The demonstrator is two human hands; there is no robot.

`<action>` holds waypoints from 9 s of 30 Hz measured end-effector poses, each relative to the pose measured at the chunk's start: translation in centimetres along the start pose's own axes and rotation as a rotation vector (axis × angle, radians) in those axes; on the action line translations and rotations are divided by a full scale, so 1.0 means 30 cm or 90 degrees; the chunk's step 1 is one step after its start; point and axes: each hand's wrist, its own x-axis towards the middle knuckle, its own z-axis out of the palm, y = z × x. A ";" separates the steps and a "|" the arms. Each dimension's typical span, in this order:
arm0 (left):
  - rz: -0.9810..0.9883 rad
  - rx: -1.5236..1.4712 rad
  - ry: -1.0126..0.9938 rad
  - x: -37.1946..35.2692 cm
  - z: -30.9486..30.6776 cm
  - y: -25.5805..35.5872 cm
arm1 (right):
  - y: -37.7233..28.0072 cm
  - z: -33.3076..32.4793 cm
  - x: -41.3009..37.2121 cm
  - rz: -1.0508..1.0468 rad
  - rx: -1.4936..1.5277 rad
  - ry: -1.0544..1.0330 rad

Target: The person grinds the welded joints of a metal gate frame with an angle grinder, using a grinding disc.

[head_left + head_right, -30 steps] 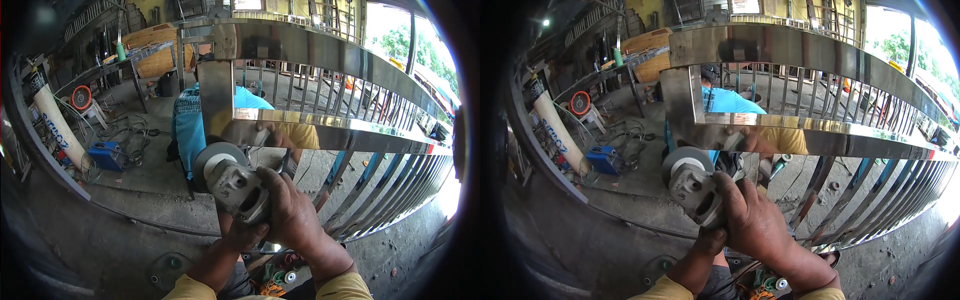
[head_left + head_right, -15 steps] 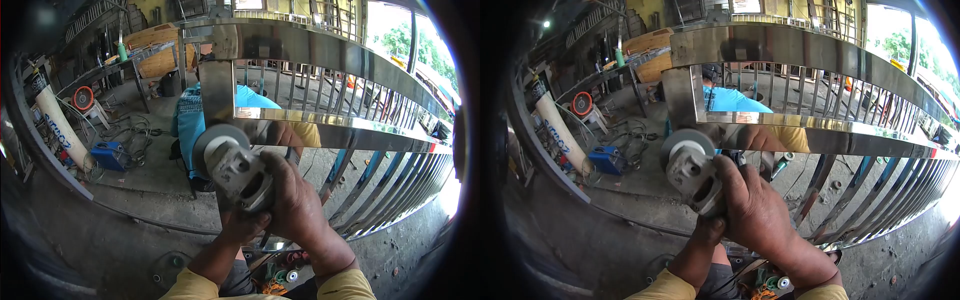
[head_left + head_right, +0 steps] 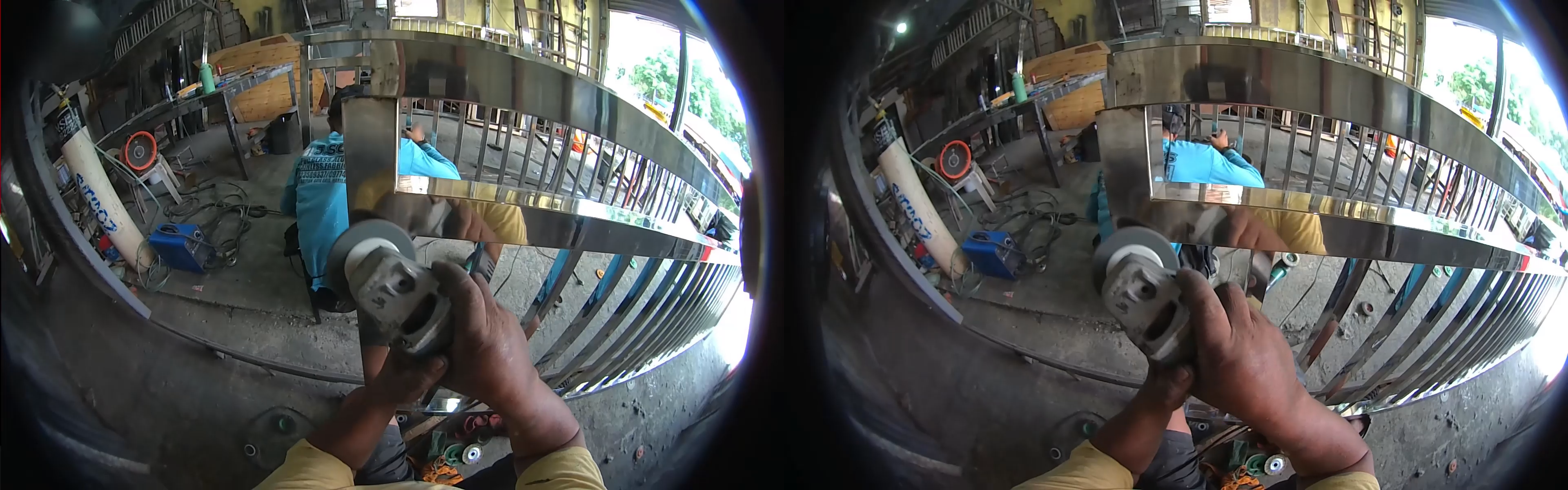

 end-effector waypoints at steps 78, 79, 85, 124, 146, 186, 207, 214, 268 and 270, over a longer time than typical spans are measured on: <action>0.146 -0.082 -0.006 0.017 -0.019 -0.015 | -0.035 -0.002 0.044 -0.011 -0.018 -0.023; 0.151 -0.061 -0.010 0.037 -0.018 0.007 | -0.038 -0.009 0.062 -0.021 0.004 0.001; 0.122 -0.037 -0.047 0.097 -0.030 0.045 | -0.046 -0.045 0.119 -0.064 0.022 0.083; 0.131 0.001 -0.072 0.099 -0.001 0.039 | -0.024 -0.038 0.049 -0.002 0.017 0.096; 0.047 -0.042 -0.066 0.061 -0.033 -0.022 | 0.004 -0.020 0.031 -0.018 0.026 0.092; -0.001 -0.156 -0.032 -0.042 -0.016 -0.110 | 0.012 0.002 -0.062 0.008 -0.030 -0.003; 0.128 -0.048 0.011 0.095 -0.049 -0.009 | -0.047 -0.063 0.101 -0.050 -0.009 0.081; 0.171 -0.037 0.053 0.044 -0.035 -0.042 | -0.023 -0.020 0.030 -0.021 -0.016 0.024; 0.153 -0.036 -0.018 0.069 -0.011 0.029 | -0.051 -0.046 0.077 0.010 -0.011 0.029; 0.159 -0.037 -0.035 0.069 0.000 0.034 | -0.050 -0.064 0.092 -0.025 -0.017 0.086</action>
